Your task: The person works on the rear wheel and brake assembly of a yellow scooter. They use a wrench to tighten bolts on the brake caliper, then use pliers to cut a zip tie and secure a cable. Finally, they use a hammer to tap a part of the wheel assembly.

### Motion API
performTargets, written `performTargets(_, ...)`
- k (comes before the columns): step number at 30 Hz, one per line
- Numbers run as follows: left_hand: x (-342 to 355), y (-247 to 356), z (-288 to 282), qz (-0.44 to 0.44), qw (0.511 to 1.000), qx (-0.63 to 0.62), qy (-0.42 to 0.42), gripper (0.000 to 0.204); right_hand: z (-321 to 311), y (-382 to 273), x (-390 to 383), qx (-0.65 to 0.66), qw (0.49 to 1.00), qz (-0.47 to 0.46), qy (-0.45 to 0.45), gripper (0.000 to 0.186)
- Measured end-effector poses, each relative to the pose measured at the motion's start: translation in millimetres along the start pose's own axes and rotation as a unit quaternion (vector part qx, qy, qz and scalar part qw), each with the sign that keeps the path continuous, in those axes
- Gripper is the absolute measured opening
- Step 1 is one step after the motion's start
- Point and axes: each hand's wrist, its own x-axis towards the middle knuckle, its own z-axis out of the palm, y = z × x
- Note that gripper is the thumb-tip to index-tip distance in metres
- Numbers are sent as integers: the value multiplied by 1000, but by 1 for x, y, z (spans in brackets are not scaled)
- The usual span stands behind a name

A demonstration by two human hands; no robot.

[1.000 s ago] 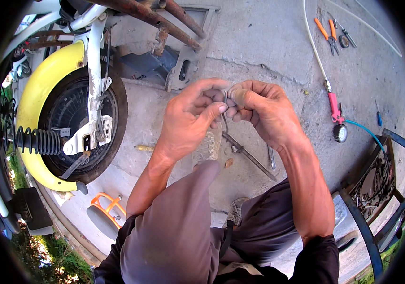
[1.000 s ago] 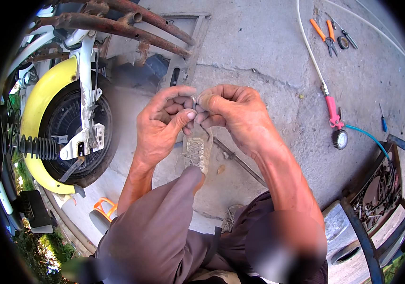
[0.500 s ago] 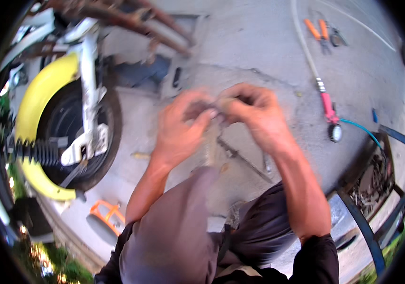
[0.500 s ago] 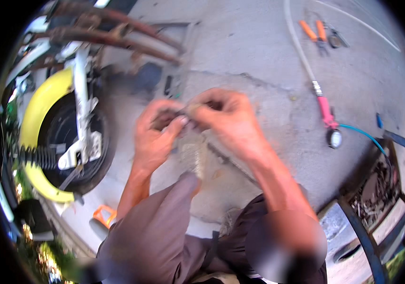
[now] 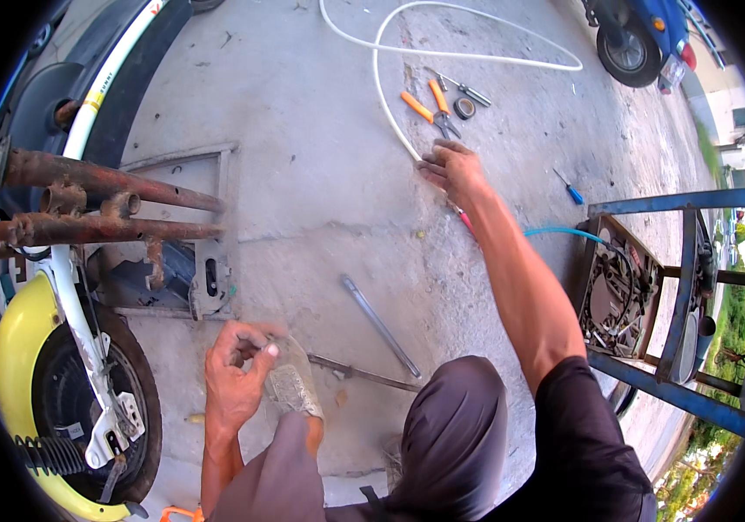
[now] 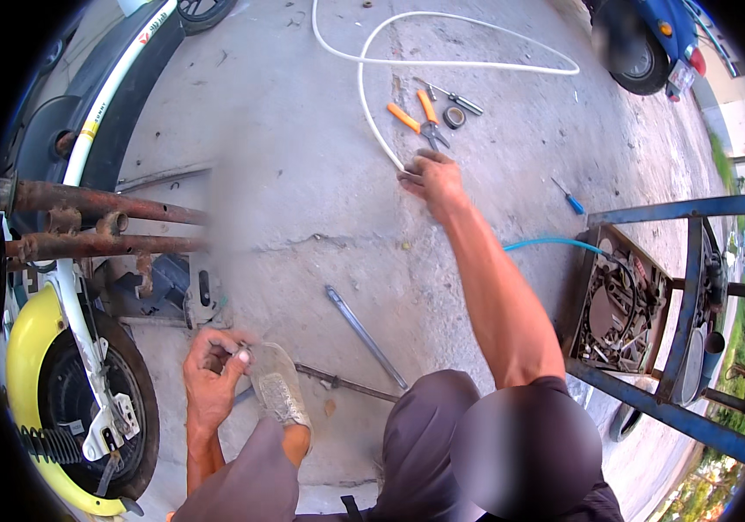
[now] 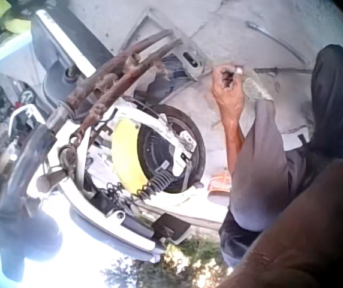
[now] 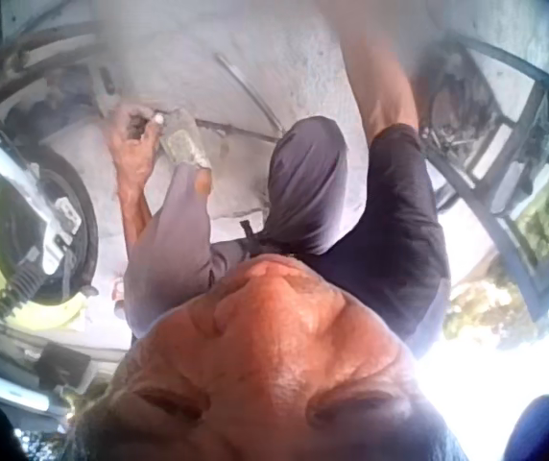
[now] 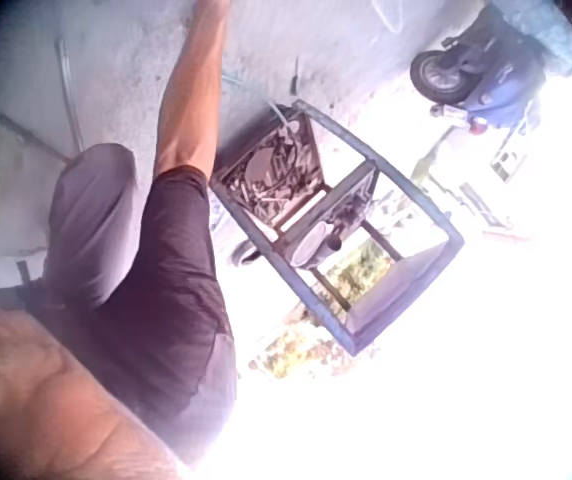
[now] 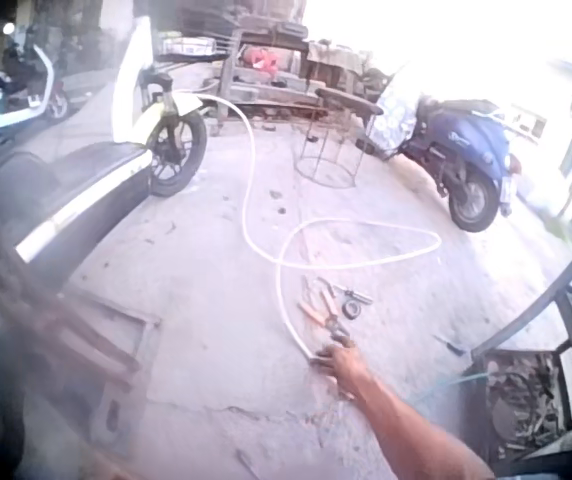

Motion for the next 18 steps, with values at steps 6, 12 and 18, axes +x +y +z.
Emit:
performTargets(6,-15,-14,-24,-83,996,-8,-19,18,37,-16,78,-160,985,-40,52,74)
performTargets(12,-30,-18,-42,-105,994,23,24,17,52,-17,96,-309,945,-46,99,50)
performTargets(18,-14,-12,-31,-75,992,-81,63,14,-18,18,104,-387,902,-135,137,24)
